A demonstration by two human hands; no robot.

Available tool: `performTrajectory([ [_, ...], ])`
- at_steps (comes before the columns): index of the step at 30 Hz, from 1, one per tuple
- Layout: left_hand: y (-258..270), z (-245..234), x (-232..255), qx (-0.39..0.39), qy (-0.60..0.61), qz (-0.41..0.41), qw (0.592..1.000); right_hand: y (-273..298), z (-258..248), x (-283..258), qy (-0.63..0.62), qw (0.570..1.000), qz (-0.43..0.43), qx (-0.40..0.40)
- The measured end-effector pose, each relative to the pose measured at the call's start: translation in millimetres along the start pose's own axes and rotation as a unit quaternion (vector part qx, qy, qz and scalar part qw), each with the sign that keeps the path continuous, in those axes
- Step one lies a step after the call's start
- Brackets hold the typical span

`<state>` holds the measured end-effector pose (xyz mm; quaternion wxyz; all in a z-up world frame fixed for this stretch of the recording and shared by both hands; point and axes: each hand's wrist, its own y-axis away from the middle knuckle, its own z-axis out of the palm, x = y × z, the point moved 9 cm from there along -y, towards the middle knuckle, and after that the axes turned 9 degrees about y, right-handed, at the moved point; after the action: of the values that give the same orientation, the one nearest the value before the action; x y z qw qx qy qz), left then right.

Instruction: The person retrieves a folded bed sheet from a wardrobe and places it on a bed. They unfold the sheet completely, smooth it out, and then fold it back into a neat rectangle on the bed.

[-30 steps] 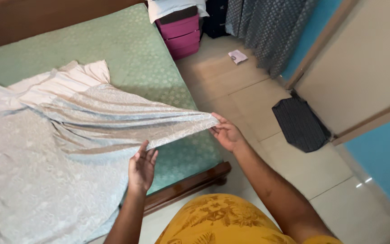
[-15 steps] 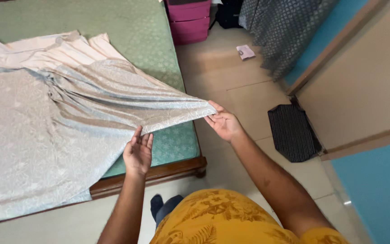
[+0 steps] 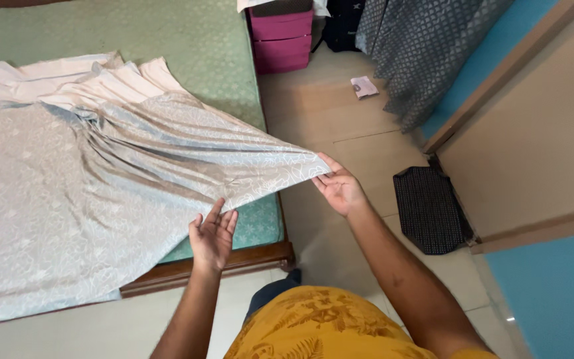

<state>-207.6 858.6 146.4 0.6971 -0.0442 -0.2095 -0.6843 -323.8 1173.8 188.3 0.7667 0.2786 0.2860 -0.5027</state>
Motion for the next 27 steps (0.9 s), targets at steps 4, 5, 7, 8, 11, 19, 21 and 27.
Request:
performTrajectory([
  [4, -16, 2, -18, -0.002, -0.015, -0.009, 1.0, -8, -18, -12, 0.051, 0.999, 0.005, -0.001],
  [5, -20, 1, -23, 0.0, -0.018, -0.017, 1.0, -9, -24, -15, 0.056, 0.998, 0.011, -0.003],
  [7, -32, 2, -28, 0.007, -0.021, -0.023, 0.999, -17, -30, -24, 0.053, 0.998, 0.019, -0.013],
  [8, -39, 3, -28, 0.014, -0.023, -0.023, 0.999, -20, -31, -26, 0.042, 0.999, 0.021, -0.019],
  [11, -65, 5, -20, 0.028, -0.029, -0.003, 0.999, -37, -42, -29, 0.033, 0.998, 0.052, 0.0],
  [19, -142, -4, -21, 0.018, -0.014, 0.008, 1.0, -99, -143, -11, 0.11, 0.957, 0.095, 0.25],
  [21, -147, -15, -24, 0.043, -0.016, 0.01, 0.999, -101, -162, -10, 0.095, 0.955, 0.08, 0.268],
  [27, -145, -28, -37, 0.042, -0.019, 0.038, 0.998, -111, -197, -9, 0.09, 0.952, 0.132, 0.263],
])
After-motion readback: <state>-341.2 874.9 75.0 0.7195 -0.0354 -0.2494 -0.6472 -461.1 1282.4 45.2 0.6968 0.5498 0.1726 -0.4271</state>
